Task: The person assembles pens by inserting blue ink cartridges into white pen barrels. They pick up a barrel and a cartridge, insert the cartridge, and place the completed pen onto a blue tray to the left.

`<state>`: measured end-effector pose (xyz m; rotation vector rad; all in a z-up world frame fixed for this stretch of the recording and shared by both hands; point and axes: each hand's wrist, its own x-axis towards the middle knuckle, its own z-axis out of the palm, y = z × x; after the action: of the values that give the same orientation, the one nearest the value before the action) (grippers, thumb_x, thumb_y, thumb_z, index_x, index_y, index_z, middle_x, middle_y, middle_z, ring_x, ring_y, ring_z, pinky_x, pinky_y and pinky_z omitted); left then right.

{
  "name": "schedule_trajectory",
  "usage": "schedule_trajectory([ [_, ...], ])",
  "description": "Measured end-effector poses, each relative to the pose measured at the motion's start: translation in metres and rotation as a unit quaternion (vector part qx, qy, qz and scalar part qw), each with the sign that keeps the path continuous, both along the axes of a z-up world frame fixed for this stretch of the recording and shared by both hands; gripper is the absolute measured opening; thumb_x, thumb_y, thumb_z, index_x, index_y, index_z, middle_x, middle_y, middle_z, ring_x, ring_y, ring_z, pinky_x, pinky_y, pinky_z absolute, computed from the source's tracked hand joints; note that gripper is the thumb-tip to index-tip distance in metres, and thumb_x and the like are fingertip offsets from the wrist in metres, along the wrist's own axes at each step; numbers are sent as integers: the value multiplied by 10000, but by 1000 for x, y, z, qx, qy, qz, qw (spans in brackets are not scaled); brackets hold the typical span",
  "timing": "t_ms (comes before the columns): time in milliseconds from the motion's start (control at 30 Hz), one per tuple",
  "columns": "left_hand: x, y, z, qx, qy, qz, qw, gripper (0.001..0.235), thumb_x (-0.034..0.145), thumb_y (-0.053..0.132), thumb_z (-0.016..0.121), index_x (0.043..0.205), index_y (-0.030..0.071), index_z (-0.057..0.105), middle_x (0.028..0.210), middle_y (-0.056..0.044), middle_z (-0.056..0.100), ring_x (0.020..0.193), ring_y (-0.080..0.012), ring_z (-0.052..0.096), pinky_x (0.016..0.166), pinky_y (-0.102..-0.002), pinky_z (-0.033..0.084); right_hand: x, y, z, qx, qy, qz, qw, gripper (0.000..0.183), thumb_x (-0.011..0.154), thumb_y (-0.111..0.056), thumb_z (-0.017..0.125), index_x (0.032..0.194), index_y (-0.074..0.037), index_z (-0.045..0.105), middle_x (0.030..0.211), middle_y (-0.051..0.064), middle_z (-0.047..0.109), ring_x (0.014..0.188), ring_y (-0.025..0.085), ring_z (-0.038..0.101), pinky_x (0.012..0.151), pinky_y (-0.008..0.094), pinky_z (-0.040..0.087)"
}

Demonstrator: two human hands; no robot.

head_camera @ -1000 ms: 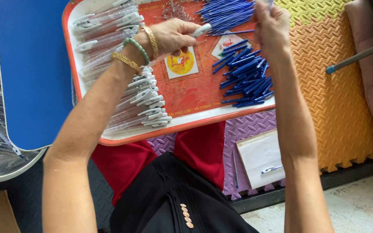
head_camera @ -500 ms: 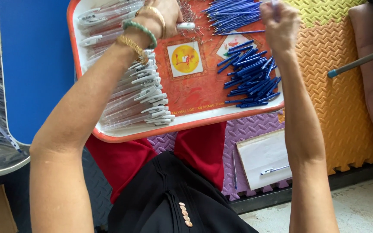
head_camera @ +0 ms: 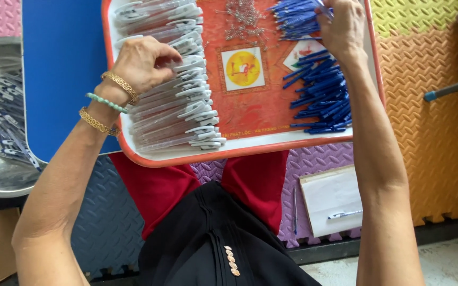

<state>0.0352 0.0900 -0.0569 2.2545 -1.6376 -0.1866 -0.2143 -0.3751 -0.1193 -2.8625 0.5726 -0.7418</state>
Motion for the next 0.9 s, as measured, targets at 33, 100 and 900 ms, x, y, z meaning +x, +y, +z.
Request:
schedule_trajectory([
  [33, 1, 3, -3, -5, 17, 3, 1000, 340, 881, 244, 944, 1210, 195, 873, 972, -49, 798, 923, -201, 705, 829, -378, 567, -4, 4, 9, 33, -16, 18, 999, 93, 1119, -131, 848, 1156, -64, 902, 1055, 177, 819, 1000, 375, 721, 796, 515, 530],
  [100, -13, -7, 16, -6, 41, 20, 999, 430, 867, 198, 953, 1276, 143, 832, 1065, -119, 776, 936, -240, 691, 812, -373, 589, -11, 12, 17, 31, -32, 45, 998, 66, 1131, -108, 838, 1124, -55, 877, 1013, 126, 824, 912, 314, 735, 763, 489, 532],
  [900, -66, -329, -127, -171, -124, 54, 976, 103, 874, 473, 769, 951, 407, 789, 930, 5, 722, 878, -248, 718, 722, -420, 598, -29, 10, 34, 33, -54, 92, 994, 161, 1037, -75, 878, 1188, -23, 855, 1111, 179, 732, 1022, 369, 692, 885, 482, 510],
])
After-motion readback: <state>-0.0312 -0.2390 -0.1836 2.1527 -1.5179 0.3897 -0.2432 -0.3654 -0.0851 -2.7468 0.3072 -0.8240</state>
